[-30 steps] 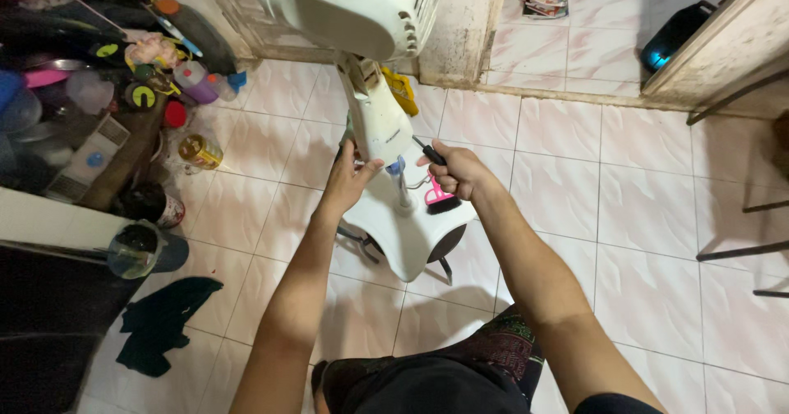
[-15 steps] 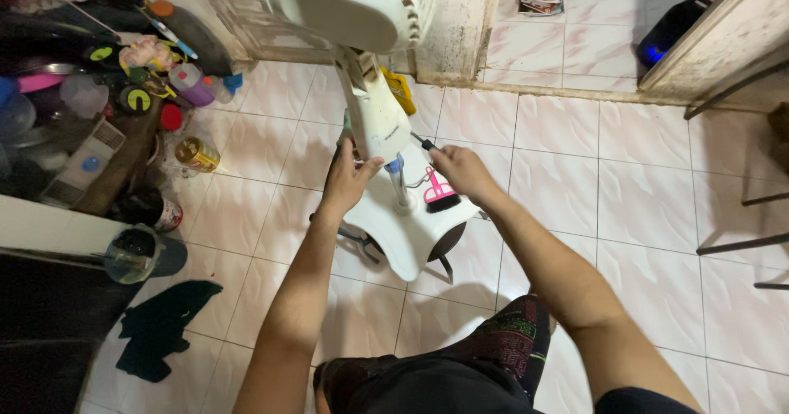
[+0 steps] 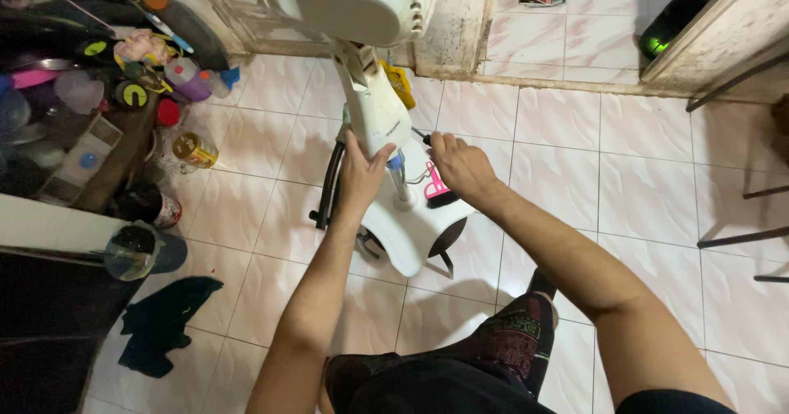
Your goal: The person uses a screwdriver to remove screws from the neck and motor housing of a white standing electric fan. They repeatedly loosen and remove screws, place them into a green bowl on a nearby table, and continue working on the fan's upper assembly.
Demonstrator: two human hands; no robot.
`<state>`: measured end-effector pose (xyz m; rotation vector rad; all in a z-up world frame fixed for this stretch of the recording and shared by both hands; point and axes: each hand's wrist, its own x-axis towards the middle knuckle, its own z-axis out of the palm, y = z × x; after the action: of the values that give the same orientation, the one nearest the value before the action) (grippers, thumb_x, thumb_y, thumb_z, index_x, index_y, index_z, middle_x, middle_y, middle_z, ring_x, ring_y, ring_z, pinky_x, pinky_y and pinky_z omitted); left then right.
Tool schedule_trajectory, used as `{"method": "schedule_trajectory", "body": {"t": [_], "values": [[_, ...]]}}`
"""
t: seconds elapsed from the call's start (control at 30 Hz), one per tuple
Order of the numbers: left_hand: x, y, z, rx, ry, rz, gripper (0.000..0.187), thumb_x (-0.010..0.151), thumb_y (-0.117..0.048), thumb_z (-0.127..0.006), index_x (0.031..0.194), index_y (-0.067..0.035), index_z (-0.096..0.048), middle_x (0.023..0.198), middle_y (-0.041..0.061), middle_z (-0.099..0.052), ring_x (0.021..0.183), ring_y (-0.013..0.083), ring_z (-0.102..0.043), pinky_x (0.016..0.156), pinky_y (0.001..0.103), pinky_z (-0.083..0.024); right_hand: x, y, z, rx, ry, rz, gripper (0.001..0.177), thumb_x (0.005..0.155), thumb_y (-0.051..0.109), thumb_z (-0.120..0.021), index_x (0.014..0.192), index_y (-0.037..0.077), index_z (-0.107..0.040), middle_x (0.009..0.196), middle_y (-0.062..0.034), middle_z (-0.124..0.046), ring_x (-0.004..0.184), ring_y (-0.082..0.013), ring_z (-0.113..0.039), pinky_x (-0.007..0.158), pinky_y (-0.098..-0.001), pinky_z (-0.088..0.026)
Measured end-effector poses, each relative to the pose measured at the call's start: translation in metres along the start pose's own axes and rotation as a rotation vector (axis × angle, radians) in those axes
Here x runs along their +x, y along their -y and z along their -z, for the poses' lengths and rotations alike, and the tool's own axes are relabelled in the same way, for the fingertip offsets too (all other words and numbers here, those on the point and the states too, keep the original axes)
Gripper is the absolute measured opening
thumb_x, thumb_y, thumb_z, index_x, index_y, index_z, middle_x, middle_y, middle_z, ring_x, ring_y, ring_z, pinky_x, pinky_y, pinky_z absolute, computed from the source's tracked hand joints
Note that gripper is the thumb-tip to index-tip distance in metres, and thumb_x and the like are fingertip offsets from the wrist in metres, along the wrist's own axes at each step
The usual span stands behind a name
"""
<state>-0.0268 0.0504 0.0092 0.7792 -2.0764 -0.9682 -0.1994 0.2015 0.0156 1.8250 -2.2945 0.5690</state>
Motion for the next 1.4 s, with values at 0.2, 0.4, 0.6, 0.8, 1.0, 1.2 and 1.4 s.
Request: {"method": "schedule_trajectory", "body": {"t": [0.2,0.4,0.6,0.8,1.0,1.2,1.4], "values": [[0.001,-0.005,0.004,-0.111,0.034,0.022,0.086,0.094,-0.043,-0.074,0.149,0.009,-0.032,0.126,0.028,-0.067,0.115,0.0369,-0.070,0.091,0.040,-0.056,0.022,0.003,0.007,0.521,0.163,-0.408,0.042,0.105,0.039,-0.053,0.090,0.001,-0.065,0.072,-0.0194,-0.067,0.066,-0.0332,-0.064,0.066,-0.0461,-0.050],[-0.001,-0.005,0.004,-0.094,0.022,-0.007,0.088,0.093,-0.043,-0.075,0.148,0.010,-0.032,0.128,0.030,-0.065,0.115,0.0378,-0.069,0.092,0.042,-0.055,0.016,-0.005,0.001,0.916,0.212,-0.570,0.050,0.103,0.040,-0.054,0.082,-0.003,-0.066,0.067,-0.0080,-0.059,0.062,-0.0170,-0.050,0.061,-0.0359,-0.046],[-0.001,0.001,0.003,-0.037,0.020,-0.074,0.089,0.096,-0.045,-0.074,0.149,0.012,-0.031,0.129,0.032,-0.063,0.118,0.0422,-0.067,0.095,0.044,-0.054,0.025,-0.010,-0.006,0.789,0.202,-0.368,0.038,0.102,0.037,-0.052,0.104,0.002,-0.068,0.078,-0.0136,-0.068,0.072,-0.0258,-0.064,0.070,-0.0391,-0.051],[0.004,0.007,-0.002,0.044,0.066,0.062,0.097,0.091,-0.047,-0.074,0.151,0.012,-0.025,0.132,0.034,-0.060,0.121,0.0434,-0.064,0.098,0.043,-0.053,0.001,0.003,0.022,0.626,0.097,-0.427,0.033,0.100,0.033,-0.054,0.112,0.006,-0.069,0.088,-0.0200,-0.072,0.081,-0.0353,-0.070,0.077,-0.0428,-0.055],[0.020,-0.009,0.022,-0.205,0.009,-0.287,0.080,0.104,-0.030,-0.067,0.158,0.007,-0.023,0.158,0.030,-0.042,0.145,0.0382,-0.048,0.116,0.043,-0.042,-0.024,0.046,0.086,0.756,-0.003,-0.454,0.030,0.100,0.026,-0.055,0.123,0.007,-0.059,0.080,-0.0199,-0.070,0.072,-0.0366,-0.069,0.068,-0.0437,-0.053],[0.051,-0.049,0.043,-0.432,0.079,-0.325,0.066,0.107,-0.016,-0.061,0.161,0.002,-0.027,0.157,0.020,-0.048,0.138,0.0248,-0.055,0.117,0.037,-0.043,0.001,0.081,0.118,0.669,-0.184,-0.154,0.024,0.102,0.016,-0.058,0.123,0.005,-0.058,0.085,-0.0212,-0.068,0.077,-0.0398,-0.069,0.070,-0.0449,-0.053],[0.060,-0.064,0.049,-0.548,0.133,-0.230,0.058,0.106,-0.015,-0.064,0.154,0.004,-0.039,0.149,0.019,-0.059,0.138,0.0232,-0.057,0.115,0.035,-0.044,0.020,0.080,0.118,0.621,-0.163,-0.156,0.026,0.100,0.016,-0.058,0.124,0.005,-0.060,0.085,-0.0216,-0.069,0.077,-0.0395,-0.069,0.071,-0.0460,-0.053]]}}
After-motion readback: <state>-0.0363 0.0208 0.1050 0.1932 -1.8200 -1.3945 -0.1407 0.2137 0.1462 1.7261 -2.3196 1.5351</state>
